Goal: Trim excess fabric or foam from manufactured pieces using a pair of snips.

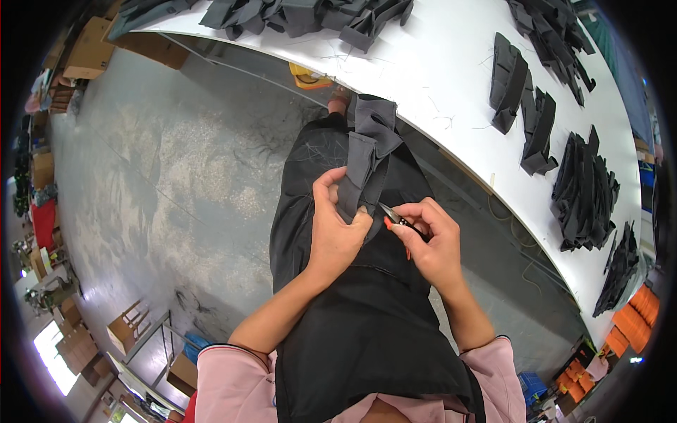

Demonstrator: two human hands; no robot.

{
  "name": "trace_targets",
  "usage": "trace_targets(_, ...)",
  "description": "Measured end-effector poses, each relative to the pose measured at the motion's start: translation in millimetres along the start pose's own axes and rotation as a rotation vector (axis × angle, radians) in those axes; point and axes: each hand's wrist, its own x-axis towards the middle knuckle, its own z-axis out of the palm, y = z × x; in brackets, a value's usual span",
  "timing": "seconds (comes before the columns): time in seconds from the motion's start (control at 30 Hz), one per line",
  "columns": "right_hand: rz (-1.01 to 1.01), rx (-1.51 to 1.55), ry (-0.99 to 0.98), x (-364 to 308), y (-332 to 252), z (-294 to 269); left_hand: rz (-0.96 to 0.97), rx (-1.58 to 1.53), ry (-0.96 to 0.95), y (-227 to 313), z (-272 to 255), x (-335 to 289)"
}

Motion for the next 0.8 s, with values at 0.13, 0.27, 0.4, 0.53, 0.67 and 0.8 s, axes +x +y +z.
trace_targets(0.13,-0.27,-0.314,0.095,-3,-12,8,0.009,0.03,-0.011,-4,-3,0)
trace_targets(0.27,-0.378,-0.539,0.081,-1,-20,8,0.028,0.078,-0.013,-4,-3,0)
trace_targets(0.4,-0.429,-0.681,0.078,-1,-24,9,0.027,0.073,-0.013,-3,-2,-1)
trace_targets(0.53,-0.365,-0.365,0.118,0,-11,10,0.037,0.104,-0.013,-6,-3,-1)
trace_targets(0.67,0.304,0.381,-0.013,1,4,3,0.033,0.08,-0.025,-2,0,0)
trace_targets(0.8,-0.146,-0.066,0.146,-4,-9,5,0.032,0.096,-0.002,-7,-3,1)
